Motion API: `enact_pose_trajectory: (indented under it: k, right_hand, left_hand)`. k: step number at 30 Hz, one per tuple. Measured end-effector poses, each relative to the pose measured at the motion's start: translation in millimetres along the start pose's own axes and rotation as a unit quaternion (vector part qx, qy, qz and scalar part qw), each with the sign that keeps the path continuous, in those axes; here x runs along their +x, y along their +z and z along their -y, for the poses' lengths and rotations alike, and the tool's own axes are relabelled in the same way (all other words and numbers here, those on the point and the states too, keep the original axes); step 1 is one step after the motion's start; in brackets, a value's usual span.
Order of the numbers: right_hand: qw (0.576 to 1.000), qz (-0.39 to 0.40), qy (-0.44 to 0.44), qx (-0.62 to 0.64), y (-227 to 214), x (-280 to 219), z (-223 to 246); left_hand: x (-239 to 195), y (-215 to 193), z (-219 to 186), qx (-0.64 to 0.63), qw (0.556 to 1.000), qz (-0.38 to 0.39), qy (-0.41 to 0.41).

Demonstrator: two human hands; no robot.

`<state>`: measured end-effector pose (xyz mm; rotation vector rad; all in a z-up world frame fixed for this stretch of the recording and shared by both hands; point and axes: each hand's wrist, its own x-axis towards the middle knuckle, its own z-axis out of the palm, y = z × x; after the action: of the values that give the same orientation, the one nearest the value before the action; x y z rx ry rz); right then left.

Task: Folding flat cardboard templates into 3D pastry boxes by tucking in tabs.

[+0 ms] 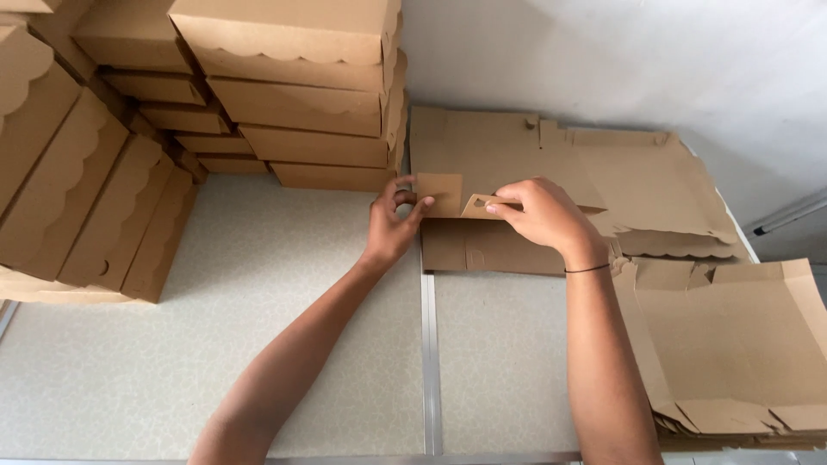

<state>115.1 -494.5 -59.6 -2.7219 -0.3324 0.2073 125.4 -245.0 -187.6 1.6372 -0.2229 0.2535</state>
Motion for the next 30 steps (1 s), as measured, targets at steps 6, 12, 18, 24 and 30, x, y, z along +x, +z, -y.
enact_pose_trajectory:
  k: [6,12,18,24,30]
  right_hand:
    - [0.984,-0.100,-0.132,-0.064,-3,-5,16]
    - [0.917,-0.275,-0.236,-0.167,20,8,12]
    - [0.862,-0.392,-0.255,-0.198,43,24,0]
    - [0.814,-0.491,-0.282,-0.130,59,35,-2]
    - [0.795,-0.514,-0.317,-0.056,65,37,-6]
  left_hand:
    - [14,11,0,0.032,0.999,-0.021,0.036]
    - [60,11,-65,0.164,0.970,0.121,0.136]
    - [52,15,-164,0.158,0.951,0.217,0.152]
    - [85,20,-115,0.132,0.952,0.176,0.211]
    - [93,24,-100,0.122,0.961,0.175,0.177]
